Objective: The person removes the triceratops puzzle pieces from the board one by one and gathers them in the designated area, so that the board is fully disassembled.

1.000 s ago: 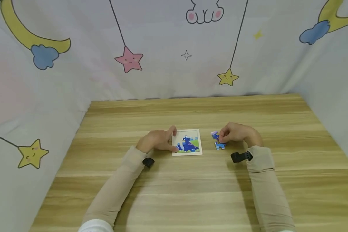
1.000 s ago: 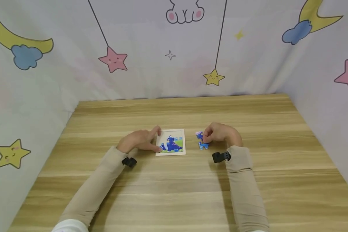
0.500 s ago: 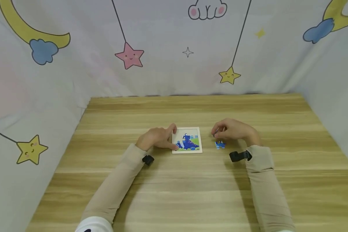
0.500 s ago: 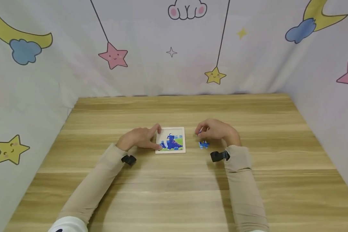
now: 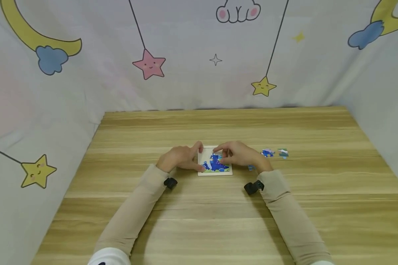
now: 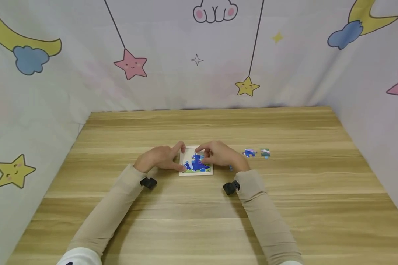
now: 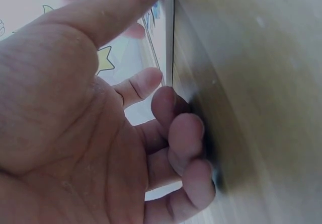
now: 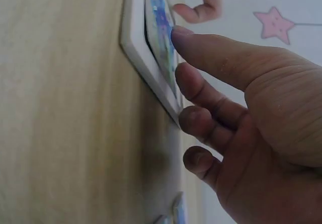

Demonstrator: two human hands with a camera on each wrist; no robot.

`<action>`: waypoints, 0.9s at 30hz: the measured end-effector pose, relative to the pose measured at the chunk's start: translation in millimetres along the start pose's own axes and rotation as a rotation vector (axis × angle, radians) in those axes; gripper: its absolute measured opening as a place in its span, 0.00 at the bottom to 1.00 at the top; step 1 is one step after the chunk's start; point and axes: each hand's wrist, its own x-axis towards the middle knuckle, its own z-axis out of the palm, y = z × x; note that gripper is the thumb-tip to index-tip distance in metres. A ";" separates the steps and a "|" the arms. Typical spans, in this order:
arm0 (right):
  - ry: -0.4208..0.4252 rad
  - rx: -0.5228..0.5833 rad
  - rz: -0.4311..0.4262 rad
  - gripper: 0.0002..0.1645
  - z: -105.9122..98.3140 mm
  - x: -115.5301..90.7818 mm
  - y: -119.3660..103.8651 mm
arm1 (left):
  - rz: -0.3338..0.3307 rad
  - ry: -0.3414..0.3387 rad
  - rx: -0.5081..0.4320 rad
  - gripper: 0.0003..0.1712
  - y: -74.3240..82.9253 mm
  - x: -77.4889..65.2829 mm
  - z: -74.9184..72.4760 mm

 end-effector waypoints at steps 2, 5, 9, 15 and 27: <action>-0.001 -0.001 0.003 0.26 2.5 1.6 0.0 | -0.006 -0.006 0.000 0.37 0.6 0.1 -0.5; 0.004 -0.009 0.007 0.26 6.6 4.8 -0.1 | -0.014 -0.014 0.005 0.37 1.0 0.1 -1.5; 0.019 -0.040 0.016 0.23 8.3 7.3 -1.1 | -0.006 -0.012 0.023 0.37 1.1 0.5 -3.5; 0.047 -0.033 0.006 0.19 7.6 8.5 1.1 | -0.005 0.000 0.025 0.37 2.2 2.0 -4.7; 0.028 0.097 -0.025 0.06 10.4 6.8 16.3 | -0.018 0.000 -0.005 0.37 -1.2 1.0 1.9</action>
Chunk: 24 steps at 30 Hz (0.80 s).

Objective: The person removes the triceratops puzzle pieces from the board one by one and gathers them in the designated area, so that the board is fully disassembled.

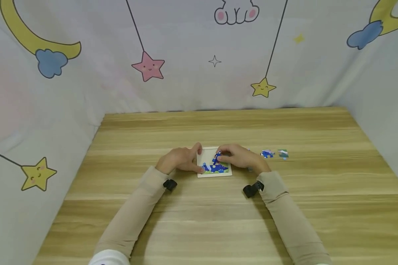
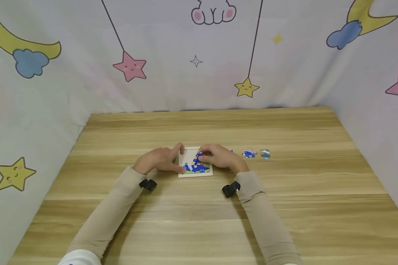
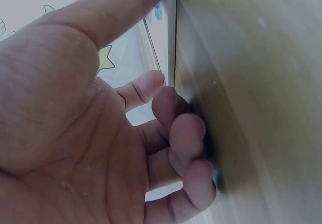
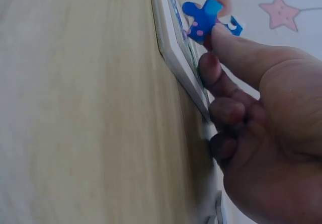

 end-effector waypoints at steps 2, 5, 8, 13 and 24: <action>-0.005 0.015 0.011 0.08 -2.3 -1.7 0.3 | -0.007 -0.010 -0.002 0.37 0.2 -0.2 0.9; -0.029 0.008 0.000 0.09 -6.9 -4.6 0.2 | -0.013 -0.022 -0.007 0.37 0.9 -0.9 2.5; -0.030 0.001 -0.010 0.09 -17.2 -10.6 -1.9 | -0.001 -0.013 -0.018 0.36 2.7 -0.9 2.3; 0.030 0.023 0.031 0.10 -40.5 -26.1 -6.5 | 0.013 0.012 -0.016 0.36 4.1 0.5 0.2; 0.127 0.082 0.109 0.14 -76.4 -60.5 -2.2 | 0.022 0.023 -0.022 0.35 2.8 1.3 1.1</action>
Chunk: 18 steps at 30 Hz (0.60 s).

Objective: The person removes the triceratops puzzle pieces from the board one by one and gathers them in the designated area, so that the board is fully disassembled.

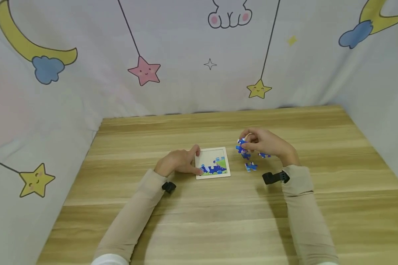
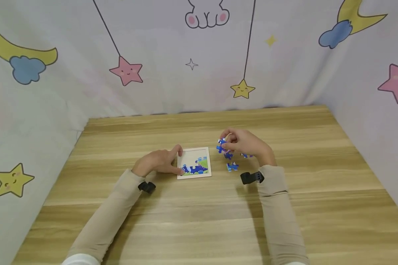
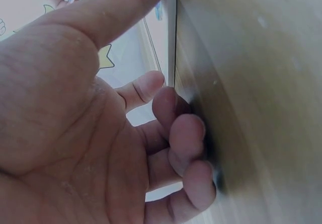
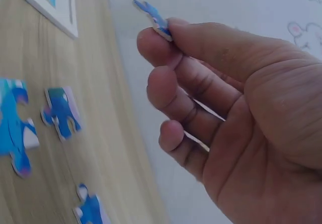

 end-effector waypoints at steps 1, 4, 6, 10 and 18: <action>0.001 -0.004 0.005 0.14 -3.3 -2.0 1.2 | -0.002 -0.001 -0.003 0.35 0.3 -0.2 -1.1; -0.013 -0.014 0.020 0.12 -11.1 -9.0 6.5 | -0.003 -0.013 -0.005 0.36 1.4 -1.3 -2.4; -0.031 -0.046 0.017 0.10 -15.2 -14.4 12.2 | 0.000 -0.014 -0.007 0.36 1.5 -1.8 -1.2; -0.092 -0.091 0.033 0.06 -24.2 -24.6 20.6 | 0.008 0.004 -0.001 0.36 1.8 -1.6 -0.7; -0.246 -0.056 0.196 0.05 -34.1 -36.4 23.3 | 0.009 0.002 -0.002 0.36 0.4 -0.6 -2.2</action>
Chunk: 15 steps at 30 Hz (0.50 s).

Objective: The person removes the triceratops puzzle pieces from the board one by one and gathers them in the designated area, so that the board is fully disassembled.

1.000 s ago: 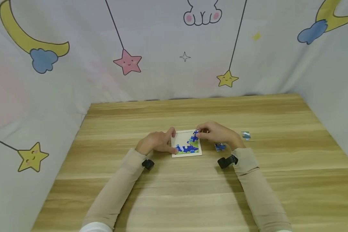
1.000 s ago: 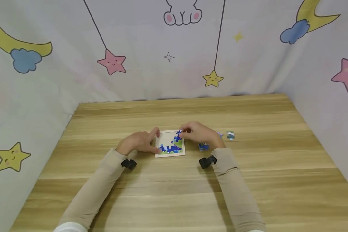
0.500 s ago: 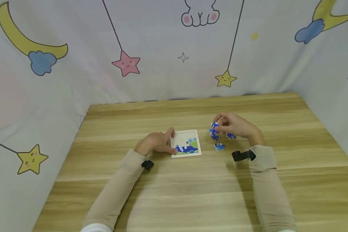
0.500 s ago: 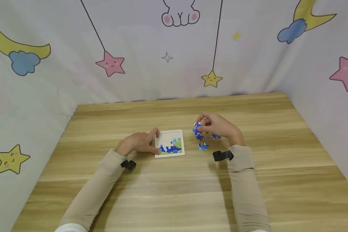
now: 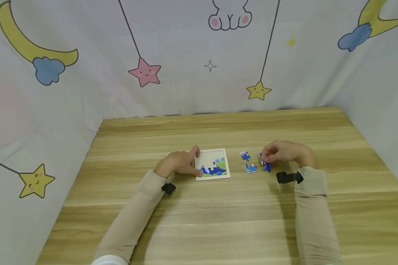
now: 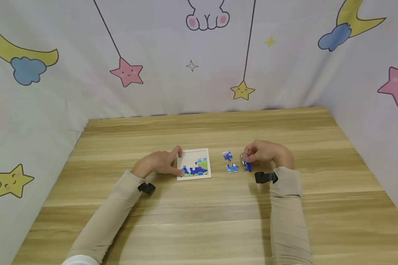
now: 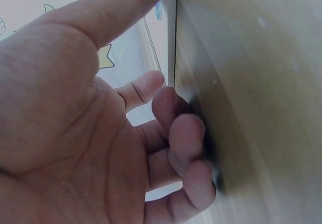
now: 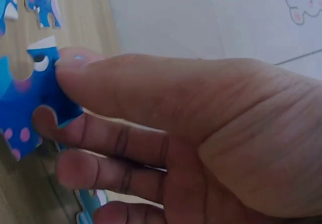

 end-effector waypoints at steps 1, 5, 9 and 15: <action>-0.005 -0.010 0.013 0.05 -0.2 -0.9 1.3 | 0.001 0.000 0.001 0.36 -0.2 0.1 0.4; 0.014 -0.039 0.026 0.05 -2.3 -2.5 7.1 | 0.004 0.014 0.000 0.36 -0.1 -0.6 0.6; 0.035 -0.045 0.048 0.05 -2.8 -2.9 9.0 | -0.002 0.014 -0.007 0.36 0.1 -1.1 0.7; 0.031 -0.024 0.072 0.05 -1.8 -3.2 10.6 | -0.006 0.009 0.001 0.36 -0.3 -0.9 1.2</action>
